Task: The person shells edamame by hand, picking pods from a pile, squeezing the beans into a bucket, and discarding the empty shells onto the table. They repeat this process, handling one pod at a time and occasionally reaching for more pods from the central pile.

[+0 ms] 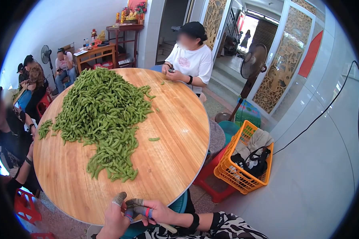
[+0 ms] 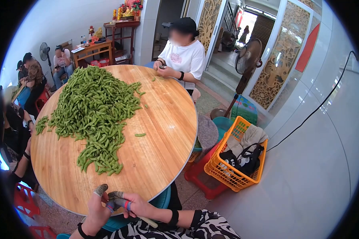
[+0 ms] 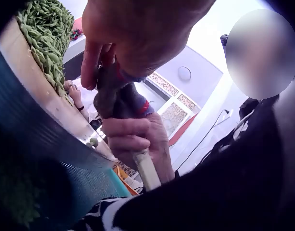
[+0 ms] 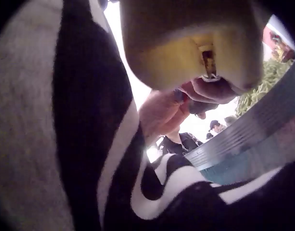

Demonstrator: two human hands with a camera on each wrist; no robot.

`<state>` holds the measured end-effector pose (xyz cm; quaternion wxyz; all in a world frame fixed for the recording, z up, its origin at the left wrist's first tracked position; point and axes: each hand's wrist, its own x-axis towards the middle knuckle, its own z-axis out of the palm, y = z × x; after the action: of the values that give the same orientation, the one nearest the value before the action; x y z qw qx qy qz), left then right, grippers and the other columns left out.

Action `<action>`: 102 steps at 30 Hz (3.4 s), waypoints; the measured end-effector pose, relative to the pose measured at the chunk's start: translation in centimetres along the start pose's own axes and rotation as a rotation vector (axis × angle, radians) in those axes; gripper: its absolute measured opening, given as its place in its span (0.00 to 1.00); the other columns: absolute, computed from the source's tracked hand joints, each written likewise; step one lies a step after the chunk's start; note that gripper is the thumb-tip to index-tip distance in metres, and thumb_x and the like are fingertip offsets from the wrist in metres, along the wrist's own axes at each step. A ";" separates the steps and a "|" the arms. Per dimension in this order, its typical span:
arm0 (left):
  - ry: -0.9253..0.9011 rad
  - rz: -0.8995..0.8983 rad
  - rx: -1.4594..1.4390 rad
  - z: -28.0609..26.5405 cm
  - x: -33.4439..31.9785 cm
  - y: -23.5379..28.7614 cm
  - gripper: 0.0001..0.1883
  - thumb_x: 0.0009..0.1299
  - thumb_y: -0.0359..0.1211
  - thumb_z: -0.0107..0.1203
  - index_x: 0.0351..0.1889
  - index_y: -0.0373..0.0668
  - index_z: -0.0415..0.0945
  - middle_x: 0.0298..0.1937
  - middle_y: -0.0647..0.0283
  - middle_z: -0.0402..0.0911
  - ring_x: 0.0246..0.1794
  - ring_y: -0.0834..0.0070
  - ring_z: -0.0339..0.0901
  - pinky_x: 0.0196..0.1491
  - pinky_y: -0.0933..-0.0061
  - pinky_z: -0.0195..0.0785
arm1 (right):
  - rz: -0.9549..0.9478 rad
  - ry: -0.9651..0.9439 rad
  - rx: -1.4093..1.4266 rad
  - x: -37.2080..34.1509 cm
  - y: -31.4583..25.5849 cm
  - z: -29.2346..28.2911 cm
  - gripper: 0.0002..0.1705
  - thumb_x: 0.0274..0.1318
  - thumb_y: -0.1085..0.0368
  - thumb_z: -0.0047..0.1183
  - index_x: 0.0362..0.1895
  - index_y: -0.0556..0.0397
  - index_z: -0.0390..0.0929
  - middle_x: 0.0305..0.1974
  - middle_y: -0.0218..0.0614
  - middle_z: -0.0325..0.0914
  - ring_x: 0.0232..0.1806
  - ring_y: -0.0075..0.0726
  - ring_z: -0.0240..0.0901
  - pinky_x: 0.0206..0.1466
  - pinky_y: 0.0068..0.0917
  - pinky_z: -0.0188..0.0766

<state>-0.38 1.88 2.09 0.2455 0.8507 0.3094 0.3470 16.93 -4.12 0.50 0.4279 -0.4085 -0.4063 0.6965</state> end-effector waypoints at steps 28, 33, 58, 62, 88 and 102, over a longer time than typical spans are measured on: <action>0.045 -0.627 -0.868 -0.1 0.3 -0.3 0.14 0.61 0.17 0.55 0.45 0.33 0.70 0.37 0.57 0.78 0.33 0.71 0.79 0.34 0.73 0.76 | -0.126 -0.089 0.028 0.7 1.9 -0.4 0.19 0.71 0.57 0.30 0.55 0.53 0.65 0.18 0.25 0.66 0.13 0.14 0.59 0.15 0.13 0.55; 0.076 -0.645 -0.884 0.0 0.4 -0.4 0.20 0.58 0.14 0.53 0.47 0.36 0.64 0.32 0.58 0.75 0.29 0.69 0.80 0.30 0.72 0.77 | -0.154 -0.084 -0.021 0.0 1.4 0.0 0.25 0.69 0.60 0.32 0.68 0.48 0.55 0.18 0.23 0.65 0.13 0.14 0.57 0.16 0.11 0.54; 0.133 -0.545 -0.839 0.5 -0.1 -0.3 0.21 0.55 0.16 0.57 0.46 0.39 0.66 0.35 0.66 0.75 0.35 0.80 0.73 0.39 0.82 0.67 | -0.084 -0.048 -0.054 -0.1 0.2 -0.2 0.26 0.69 0.65 0.36 0.70 0.47 0.55 0.21 0.19 0.62 0.19 0.10 0.56 0.22 0.10 0.56; 0.124 -0.545 -0.944 0.4 -0.3 -1.0 0.22 0.55 0.15 0.57 0.47 0.38 0.66 0.37 0.63 0.75 0.38 0.77 0.73 0.42 0.78 0.69 | -0.156 -0.001 -0.137 0.1 0.4 -0.1 0.25 0.68 0.67 0.39 0.68 0.47 0.59 0.22 0.19 0.63 0.20 0.10 0.57 0.23 0.10 0.57; -0.342 -0.606 -1.028 0.5 -1.8 -0.5 0.18 0.63 0.27 0.51 0.52 0.40 0.66 0.37 0.65 0.75 0.32 0.80 0.71 0.32 0.80 0.64 | -0.469 -0.004 -0.746 -1.5 0.1 -0.9 0.11 0.52 0.68 0.57 0.41 0.54 0.75 0.29 0.44 0.76 0.30 0.47 0.76 0.33 0.33 0.71; -1.123 -0.388 0.401 -11.7 -8.5 -1.1 0.09 0.55 0.29 0.57 0.32 0.37 0.72 0.33 0.50 0.76 0.34 0.52 0.76 0.36 0.56 0.68 | -0.284 -0.236 -0.729 -1.2 -1.6 -0.7 0.17 0.56 0.68 0.55 0.49 0.61 0.72 0.31 0.41 0.76 0.31 0.36 0.75 0.35 0.26 0.71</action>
<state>-14.27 -0.94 5.09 0.2650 0.8610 0.3411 -0.2687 18.39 -4.59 1.99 0.2975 -0.3904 -0.7251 0.4831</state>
